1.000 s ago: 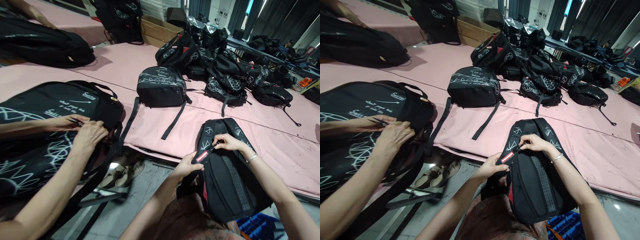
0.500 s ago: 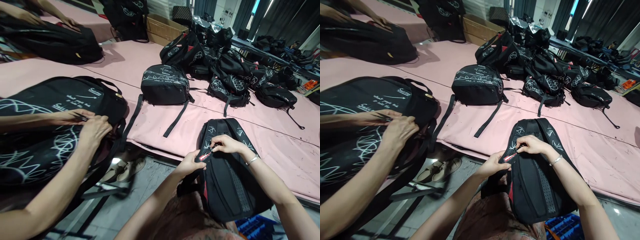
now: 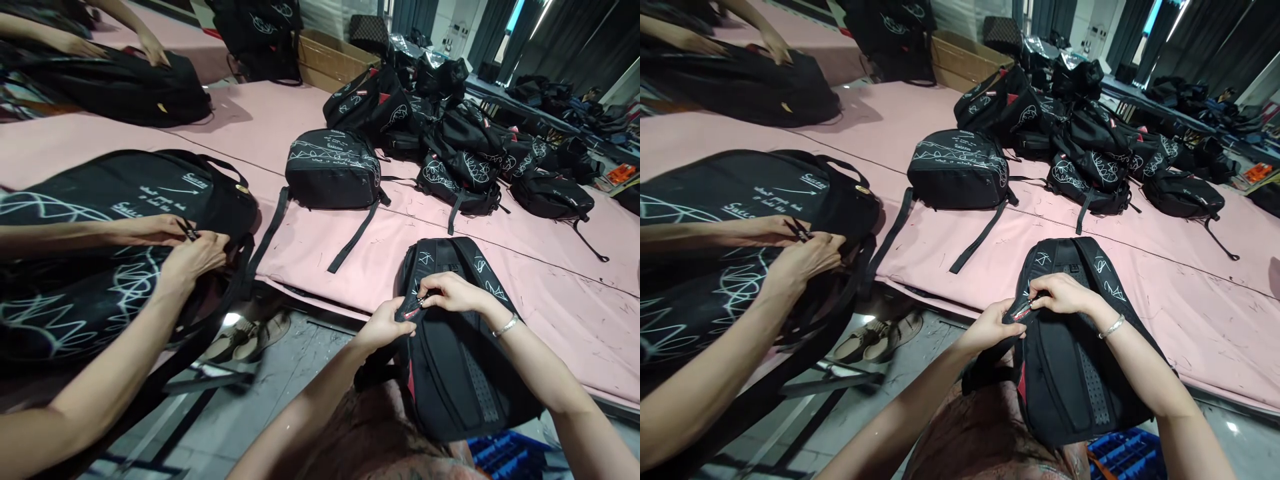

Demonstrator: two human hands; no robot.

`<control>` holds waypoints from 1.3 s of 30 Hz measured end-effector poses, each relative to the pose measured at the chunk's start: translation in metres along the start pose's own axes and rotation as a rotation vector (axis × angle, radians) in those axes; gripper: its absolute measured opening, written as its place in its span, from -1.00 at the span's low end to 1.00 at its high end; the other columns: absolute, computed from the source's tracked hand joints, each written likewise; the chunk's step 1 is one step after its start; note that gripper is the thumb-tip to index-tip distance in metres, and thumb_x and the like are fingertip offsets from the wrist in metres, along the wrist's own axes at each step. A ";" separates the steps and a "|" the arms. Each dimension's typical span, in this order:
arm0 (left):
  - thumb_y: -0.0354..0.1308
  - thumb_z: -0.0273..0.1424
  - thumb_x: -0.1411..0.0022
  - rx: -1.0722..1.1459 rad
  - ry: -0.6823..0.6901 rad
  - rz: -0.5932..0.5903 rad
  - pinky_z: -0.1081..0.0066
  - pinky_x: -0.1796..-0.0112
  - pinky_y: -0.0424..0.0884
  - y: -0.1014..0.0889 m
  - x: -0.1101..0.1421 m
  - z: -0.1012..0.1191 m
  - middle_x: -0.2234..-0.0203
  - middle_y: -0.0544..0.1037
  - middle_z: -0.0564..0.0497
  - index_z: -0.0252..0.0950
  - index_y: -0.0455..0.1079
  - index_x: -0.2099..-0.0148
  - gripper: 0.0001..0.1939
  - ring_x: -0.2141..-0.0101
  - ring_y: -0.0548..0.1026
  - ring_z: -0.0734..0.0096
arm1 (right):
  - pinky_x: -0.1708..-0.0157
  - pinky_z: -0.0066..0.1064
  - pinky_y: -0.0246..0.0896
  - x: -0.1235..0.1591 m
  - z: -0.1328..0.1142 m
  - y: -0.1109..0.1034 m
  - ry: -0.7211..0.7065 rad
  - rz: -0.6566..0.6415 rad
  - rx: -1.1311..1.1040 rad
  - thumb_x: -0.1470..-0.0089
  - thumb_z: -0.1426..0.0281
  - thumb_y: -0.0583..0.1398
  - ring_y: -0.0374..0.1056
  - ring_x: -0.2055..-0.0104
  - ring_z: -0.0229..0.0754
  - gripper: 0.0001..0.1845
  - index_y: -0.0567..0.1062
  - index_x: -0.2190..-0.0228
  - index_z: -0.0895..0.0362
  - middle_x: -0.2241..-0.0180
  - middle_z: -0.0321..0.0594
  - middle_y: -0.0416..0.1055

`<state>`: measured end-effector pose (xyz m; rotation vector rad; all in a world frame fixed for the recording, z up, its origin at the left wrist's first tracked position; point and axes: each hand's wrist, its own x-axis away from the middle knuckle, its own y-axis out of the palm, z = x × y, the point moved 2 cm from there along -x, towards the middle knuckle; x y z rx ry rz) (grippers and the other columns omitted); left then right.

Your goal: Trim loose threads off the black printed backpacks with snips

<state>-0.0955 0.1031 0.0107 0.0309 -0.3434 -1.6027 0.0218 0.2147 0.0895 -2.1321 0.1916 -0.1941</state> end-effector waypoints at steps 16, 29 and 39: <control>0.29 -0.40 0.09 0.384 0.011 -0.075 0.54 0.48 0.33 -0.017 0.007 0.005 0.37 0.46 0.01 -0.36 0.32 0.20 -0.64 0.51 0.43 0.55 | 0.29 -0.28 0.22 0.031 0.049 0.015 0.045 0.505 -0.126 -0.06 0.21 0.16 0.32 0.34 -0.15 -0.77 0.42 0.38 0.13 0.40 -0.16 0.42; 0.28 -0.40 0.09 0.372 -0.007 -0.125 0.53 0.49 0.33 -0.016 0.003 0.003 0.40 0.44 0.00 -0.38 0.33 0.22 -0.66 0.52 0.42 0.54 | 0.24 -0.27 0.20 0.013 0.045 -0.001 -0.152 0.330 0.001 -0.10 0.20 0.12 0.34 0.30 -0.15 -0.76 0.44 0.35 0.11 0.37 -0.15 0.45; 0.28 -0.42 0.09 0.333 -0.005 -0.158 0.54 0.50 0.34 -0.017 0.002 0.011 0.44 0.42 0.04 -0.37 0.33 0.22 -0.67 0.52 0.40 0.54 | 0.22 -0.31 0.16 0.002 0.040 -0.003 -0.231 0.238 0.003 -0.11 0.22 0.11 0.32 0.32 -0.19 -0.77 0.44 0.36 0.12 0.40 -0.19 0.44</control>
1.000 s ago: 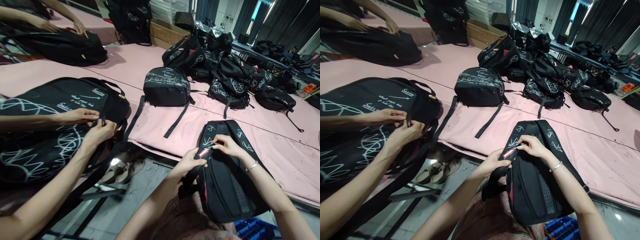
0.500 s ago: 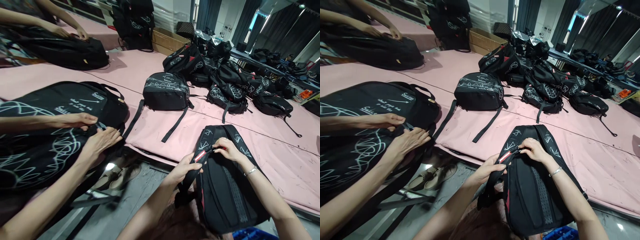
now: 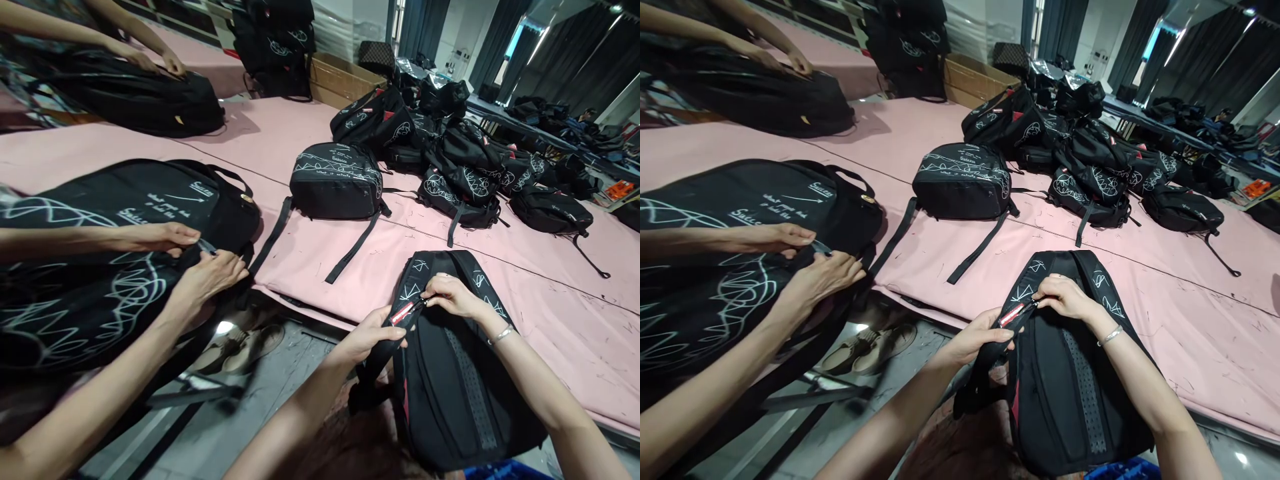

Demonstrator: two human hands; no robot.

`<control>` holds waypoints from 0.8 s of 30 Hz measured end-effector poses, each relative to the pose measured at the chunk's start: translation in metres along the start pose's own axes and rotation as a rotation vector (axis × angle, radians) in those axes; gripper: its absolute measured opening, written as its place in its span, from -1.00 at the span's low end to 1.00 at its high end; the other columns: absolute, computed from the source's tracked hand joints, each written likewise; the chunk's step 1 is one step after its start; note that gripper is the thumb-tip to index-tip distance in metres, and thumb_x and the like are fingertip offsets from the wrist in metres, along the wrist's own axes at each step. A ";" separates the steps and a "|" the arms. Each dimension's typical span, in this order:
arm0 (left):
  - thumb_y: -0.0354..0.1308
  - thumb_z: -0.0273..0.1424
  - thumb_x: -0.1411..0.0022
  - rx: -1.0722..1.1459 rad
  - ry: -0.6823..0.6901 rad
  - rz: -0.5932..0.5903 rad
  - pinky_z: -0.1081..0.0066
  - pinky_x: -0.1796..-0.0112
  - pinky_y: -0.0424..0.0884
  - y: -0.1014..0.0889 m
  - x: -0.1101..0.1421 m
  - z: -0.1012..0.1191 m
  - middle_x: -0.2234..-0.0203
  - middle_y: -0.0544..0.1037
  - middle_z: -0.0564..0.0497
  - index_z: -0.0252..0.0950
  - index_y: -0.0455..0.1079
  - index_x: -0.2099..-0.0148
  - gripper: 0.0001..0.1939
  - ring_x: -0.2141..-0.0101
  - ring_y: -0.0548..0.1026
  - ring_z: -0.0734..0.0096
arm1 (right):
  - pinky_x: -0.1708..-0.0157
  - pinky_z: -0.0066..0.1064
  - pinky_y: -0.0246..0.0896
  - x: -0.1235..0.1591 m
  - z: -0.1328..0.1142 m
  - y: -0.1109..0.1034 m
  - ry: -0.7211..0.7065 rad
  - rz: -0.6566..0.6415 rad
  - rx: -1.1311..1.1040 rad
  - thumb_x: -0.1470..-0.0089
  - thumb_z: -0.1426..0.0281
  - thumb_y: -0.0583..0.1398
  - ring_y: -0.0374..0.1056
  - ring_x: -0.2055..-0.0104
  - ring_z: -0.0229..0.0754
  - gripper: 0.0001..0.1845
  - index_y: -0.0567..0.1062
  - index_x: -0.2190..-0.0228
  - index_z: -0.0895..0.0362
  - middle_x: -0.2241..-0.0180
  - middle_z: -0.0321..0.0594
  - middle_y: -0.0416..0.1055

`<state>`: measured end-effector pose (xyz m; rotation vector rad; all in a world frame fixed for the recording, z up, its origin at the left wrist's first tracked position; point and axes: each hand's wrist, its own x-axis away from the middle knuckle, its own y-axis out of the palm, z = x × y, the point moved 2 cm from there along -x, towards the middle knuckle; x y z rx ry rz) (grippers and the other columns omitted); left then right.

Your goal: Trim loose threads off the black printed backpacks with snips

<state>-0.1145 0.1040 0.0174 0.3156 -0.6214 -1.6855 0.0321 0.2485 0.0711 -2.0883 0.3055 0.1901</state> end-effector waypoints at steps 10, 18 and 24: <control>0.30 -0.42 0.10 -0.028 -0.015 0.031 0.53 0.49 0.34 0.008 -0.001 0.007 0.47 0.42 0.08 -0.37 0.31 0.21 -0.63 0.53 0.41 0.55 | 0.26 -0.35 0.14 -0.008 -0.021 -0.002 -0.030 -0.081 0.064 -0.16 0.24 0.04 0.28 0.34 -0.20 -0.75 0.42 0.34 0.14 0.41 -0.17 0.39; 0.32 -0.43 0.12 -0.063 0.006 0.020 0.51 0.45 0.34 0.017 -0.002 0.010 0.47 0.44 0.06 -0.38 0.31 0.15 -0.56 0.47 0.46 0.47 | 0.28 -0.35 0.15 -0.002 -0.026 0.001 -0.069 -0.013 0.053 -0.16 0.26 0.05 0.27 0.35 -0.21 -0.78 0.40 0.34 0.14 0.41 -0.18 0.39; 0.29 -0.54 0.13 0.010 0.000 0.025 0.48 0.36 0.36 0.024 -0.003 0.006 0.38 0.48 0.02 -0.36 0.27 0.07 -0.49 0.40 0.49 0.44 | 0.33 -0.36 0.15 0.007 -0.034 0.002 -0.044 0.041 0.133 -0.16 0.29 0.07 0.27 0.39 -0.22 -0.80 0.41 0.37 0.13 0.45 -0.21 0.38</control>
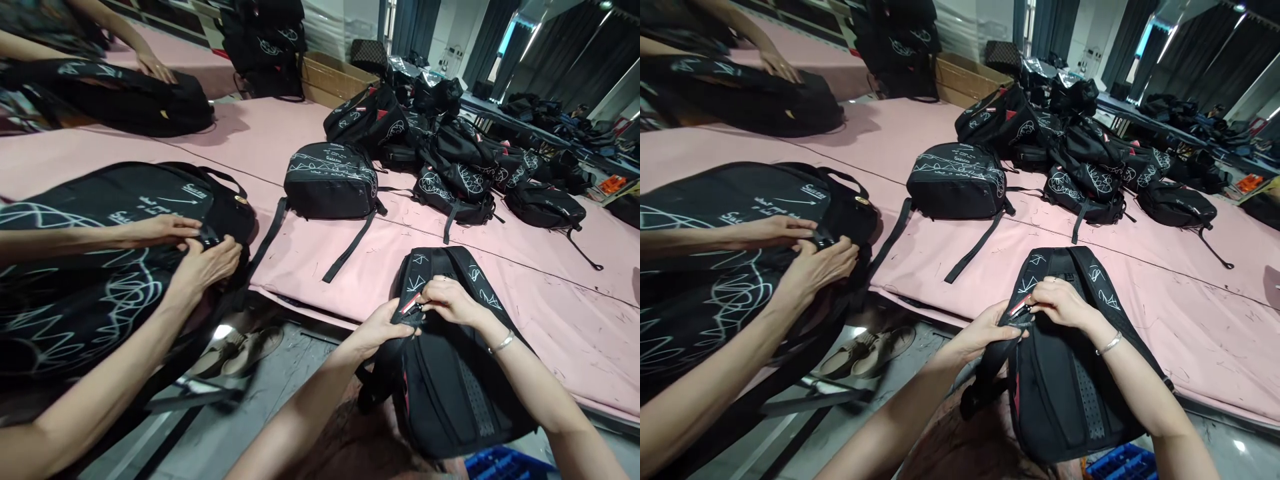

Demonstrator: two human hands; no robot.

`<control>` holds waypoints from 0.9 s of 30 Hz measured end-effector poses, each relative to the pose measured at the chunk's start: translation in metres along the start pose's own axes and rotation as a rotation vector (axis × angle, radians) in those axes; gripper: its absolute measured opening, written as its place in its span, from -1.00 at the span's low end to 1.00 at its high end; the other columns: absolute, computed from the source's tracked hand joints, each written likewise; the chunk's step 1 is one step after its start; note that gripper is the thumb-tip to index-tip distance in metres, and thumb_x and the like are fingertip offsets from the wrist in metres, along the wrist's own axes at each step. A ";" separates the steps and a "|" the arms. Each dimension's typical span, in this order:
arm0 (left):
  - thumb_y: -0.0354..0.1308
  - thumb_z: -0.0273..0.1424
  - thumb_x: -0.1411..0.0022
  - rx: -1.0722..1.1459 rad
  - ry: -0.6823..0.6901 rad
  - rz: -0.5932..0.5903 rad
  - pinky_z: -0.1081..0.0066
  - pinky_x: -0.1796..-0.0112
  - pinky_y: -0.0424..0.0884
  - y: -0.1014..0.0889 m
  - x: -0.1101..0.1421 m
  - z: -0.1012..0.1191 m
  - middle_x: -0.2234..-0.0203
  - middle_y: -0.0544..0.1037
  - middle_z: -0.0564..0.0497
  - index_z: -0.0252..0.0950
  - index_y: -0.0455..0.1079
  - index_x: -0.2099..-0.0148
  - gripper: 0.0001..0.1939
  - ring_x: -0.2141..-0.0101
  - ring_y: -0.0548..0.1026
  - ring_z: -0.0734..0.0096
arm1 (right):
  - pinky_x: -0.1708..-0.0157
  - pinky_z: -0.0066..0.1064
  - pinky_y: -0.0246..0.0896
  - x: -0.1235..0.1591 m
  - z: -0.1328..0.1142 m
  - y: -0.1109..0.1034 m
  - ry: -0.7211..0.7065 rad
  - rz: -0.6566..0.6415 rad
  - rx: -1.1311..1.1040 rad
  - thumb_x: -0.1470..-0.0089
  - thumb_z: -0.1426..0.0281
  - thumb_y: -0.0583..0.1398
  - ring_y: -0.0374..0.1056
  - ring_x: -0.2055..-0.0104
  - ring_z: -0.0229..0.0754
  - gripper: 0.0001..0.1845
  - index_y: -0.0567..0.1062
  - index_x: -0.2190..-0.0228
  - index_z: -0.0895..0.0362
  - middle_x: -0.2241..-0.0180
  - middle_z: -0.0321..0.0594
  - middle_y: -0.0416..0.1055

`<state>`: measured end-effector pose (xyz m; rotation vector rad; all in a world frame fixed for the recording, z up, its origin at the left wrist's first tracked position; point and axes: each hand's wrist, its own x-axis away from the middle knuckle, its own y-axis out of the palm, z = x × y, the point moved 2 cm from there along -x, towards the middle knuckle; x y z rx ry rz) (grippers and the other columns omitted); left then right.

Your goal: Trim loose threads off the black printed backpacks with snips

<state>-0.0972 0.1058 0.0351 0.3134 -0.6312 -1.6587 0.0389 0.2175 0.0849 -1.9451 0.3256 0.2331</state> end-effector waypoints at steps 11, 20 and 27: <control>0.23 -0.63 0.13 0.216 0.063 0.033 0.37 0.18 0.36 0.024 -0.003 -0.006 0.27 0.49 -0.03 -0.34 0.31 0.15 -0.58 0.29 0.45 0.43 | 0.29 -0.30 0.22 0.053 -0.040 0.004 0.320 0.357 0.146 -0.12 0.42 0.11 0.30 0.30 -0.17 -0.93 0.38 0.31 0.12 0.36 -0.18 0.41; 0.24 -0.60 0.15 0.199 0.062 0.102 0.36 0.18 0.32 0.042 -0.009 -0.013 0.33 0.49 0.02 -0.31 0.31 0.15 -0.56 0.32 0.45 0.43 | 0.35 -0.36 0.18 0.061 -0.057 0.009 0.403 0.399 0.374 -0.15 0.46 0.05 0.26 0.35 -0.19 -0.85 0.43 0.31 0.15 0.40 -0.17 0.39; 0.22 -0.59 0.18 0.134 0.101 0.152 0.39 0.25 0.32 0.047 -0.019 -0.021 0.35 0.48 0.01 -0.32 0.32 0.16 -0.56 0.33 0.44 0.40 | 0.39 -0.37 0.13 0.070 -0.063 0.019 0.426 0.467 0.557 -0.14 0.47 0.05 0.22 0.41 -0.20 -0.82 0.45 0.29 0.16 0.42 -0.16 0.40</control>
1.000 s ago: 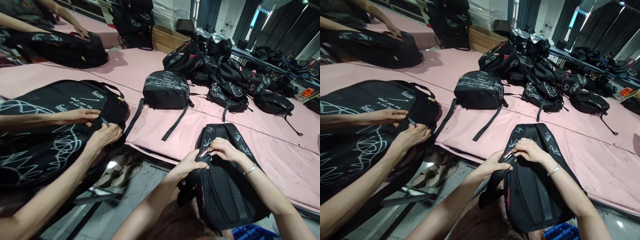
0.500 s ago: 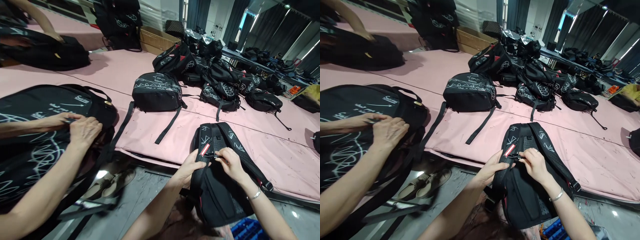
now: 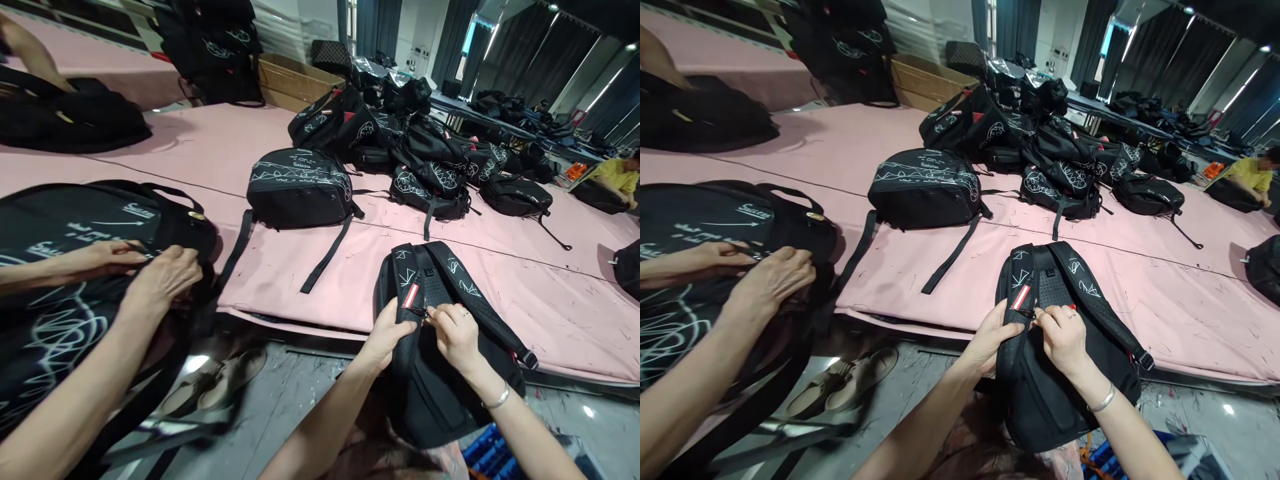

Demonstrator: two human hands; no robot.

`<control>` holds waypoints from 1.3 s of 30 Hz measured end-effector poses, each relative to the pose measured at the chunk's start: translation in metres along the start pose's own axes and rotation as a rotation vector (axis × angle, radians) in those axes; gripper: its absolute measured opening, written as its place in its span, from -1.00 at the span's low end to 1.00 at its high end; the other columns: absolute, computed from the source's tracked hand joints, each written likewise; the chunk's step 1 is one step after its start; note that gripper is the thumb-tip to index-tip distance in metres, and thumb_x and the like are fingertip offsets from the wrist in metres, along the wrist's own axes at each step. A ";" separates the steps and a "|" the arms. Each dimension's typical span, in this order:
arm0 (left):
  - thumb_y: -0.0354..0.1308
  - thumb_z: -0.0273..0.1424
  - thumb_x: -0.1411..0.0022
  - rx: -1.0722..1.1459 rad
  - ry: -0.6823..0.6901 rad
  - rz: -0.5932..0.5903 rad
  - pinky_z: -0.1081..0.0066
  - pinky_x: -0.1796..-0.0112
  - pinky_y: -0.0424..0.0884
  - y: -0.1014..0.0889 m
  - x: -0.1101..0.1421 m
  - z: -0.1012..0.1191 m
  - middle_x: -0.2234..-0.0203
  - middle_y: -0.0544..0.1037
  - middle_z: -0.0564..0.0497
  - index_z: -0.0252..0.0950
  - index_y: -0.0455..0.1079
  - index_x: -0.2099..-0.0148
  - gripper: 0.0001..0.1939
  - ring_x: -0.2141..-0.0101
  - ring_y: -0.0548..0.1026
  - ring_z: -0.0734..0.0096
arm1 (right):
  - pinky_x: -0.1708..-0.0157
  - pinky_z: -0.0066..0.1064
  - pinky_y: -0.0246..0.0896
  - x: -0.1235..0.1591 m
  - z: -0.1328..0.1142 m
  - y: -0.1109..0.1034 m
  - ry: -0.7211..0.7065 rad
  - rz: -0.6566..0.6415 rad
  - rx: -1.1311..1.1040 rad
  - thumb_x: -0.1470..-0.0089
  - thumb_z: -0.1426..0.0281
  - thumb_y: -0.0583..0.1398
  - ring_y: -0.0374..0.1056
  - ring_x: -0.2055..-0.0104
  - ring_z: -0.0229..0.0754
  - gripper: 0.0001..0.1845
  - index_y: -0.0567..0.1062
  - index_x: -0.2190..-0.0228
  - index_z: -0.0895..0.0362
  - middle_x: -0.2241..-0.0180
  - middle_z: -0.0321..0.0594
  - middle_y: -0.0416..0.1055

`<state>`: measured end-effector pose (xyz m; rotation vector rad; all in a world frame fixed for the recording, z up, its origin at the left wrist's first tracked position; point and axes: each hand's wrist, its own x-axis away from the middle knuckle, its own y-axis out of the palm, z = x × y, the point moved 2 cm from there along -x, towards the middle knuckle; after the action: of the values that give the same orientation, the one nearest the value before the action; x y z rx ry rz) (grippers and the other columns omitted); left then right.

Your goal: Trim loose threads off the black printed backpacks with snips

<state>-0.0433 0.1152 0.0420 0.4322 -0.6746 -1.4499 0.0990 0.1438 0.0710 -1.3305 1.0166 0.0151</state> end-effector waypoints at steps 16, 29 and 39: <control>0.18 -0.62 0.18 -0.073 0.064 0.060 0.48 0.29 0.29 0.015 -0.002 -0.006 0.38 0.45 0.07 -0.31 0.30 0.20 -0.60 0.36 0.39 0.47 | 0.35 -0.32 0.14 0.005 -0.004 -0.003 0.097 -0.020 0.035 -0.14 0.47 0.04 0.23 0.38 -0.14 -0.79 0.43 0.22 0.15 0.39 -0.12 0.39; 0.25 -0.40 0.04 -0.219 0.277 0.356 0.37 0.03 0.24 -0.008 0.004 -0.012 0.08 0.38 -0.04 -0.21 0.16 -0.05 -0.42 0.07 0.37 0.36 | 0.35 -0.40 0.25 0.014 0.007 0.011 0.621 0.199 -0.591 -0.08 0.36 0.13 0.33 0.34 -0.23 -0.87 0.38 0.29 0.12 0.36 -0.22 0.39; 0.18 -0.22 0.07 -0.826 0.149 0.639 0.32 0.40 0.43 -0.106 0.017 -0.014 0.65 0.45 0.07 -0.31 0.33 0.45 -0.75 0.51 0.47 0.30 | 0.18 -0.30 0.24 0.113 0.086 -0.059 0.955 0.081 -0.463 0.14 0.31 0.27 0.35 0.25 -0.18 -0.55 0.39 0.14 0.10 0.26 -0.24 0.43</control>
<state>-0.1145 0.0870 -0.0346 -0.3046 -0.0329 -0.9502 0.2489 0.1352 0.0391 -1.7564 1.9550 -0.3755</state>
